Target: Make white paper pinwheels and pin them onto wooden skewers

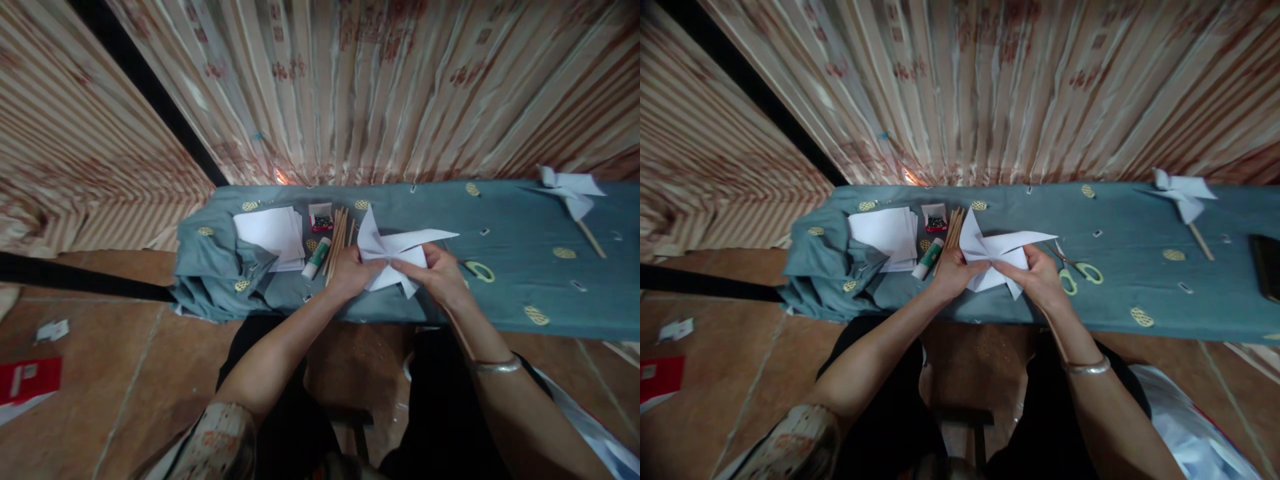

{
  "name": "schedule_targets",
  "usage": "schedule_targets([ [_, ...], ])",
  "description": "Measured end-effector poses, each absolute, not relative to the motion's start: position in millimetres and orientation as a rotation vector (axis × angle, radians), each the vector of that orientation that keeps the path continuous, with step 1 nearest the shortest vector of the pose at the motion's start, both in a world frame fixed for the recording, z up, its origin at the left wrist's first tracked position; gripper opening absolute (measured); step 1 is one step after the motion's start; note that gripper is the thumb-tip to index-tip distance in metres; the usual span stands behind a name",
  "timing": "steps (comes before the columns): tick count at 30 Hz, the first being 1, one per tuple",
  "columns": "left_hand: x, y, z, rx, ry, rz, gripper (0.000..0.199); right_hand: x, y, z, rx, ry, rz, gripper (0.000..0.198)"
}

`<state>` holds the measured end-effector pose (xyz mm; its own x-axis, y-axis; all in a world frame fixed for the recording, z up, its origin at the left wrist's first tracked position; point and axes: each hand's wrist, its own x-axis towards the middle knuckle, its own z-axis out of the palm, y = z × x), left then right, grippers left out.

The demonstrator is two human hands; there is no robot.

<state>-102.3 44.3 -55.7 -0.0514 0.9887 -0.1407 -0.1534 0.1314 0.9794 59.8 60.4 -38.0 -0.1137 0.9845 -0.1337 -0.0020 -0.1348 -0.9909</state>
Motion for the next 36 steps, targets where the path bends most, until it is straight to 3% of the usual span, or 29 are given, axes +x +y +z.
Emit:
schedule_targets([
  [11,-152.9,52.0,-32.9,0.632,1.141,1.611,0.024,53.0,79.0,-67.3,-1.216,-1.076,1.254,0.04],
  [18,-225.5,50.4,1.8,0.551,1.16,2.006,0.03,-4.3,100.2,-66.1,-1.156,-1.591,1.088,0.018],
  [23,-244.4,46.1,0.2,0.486,1.175,2.071,0.034,-48.2,132.6,-58.3,-1.139,-1.999,0.693,0.01],
  [29,-244.9,44.5,1.3,0.437,1.154,2.058,0.034,-83.1,152.5,-53.1,-1.154,-2.473,0.268,0.019],
  [36,-243.8,41.7,2.0,0.444,1.159,2.034,0.027,-93.5,162.0,-45.3,-1.168,-2.692,0.169,0.025],
])
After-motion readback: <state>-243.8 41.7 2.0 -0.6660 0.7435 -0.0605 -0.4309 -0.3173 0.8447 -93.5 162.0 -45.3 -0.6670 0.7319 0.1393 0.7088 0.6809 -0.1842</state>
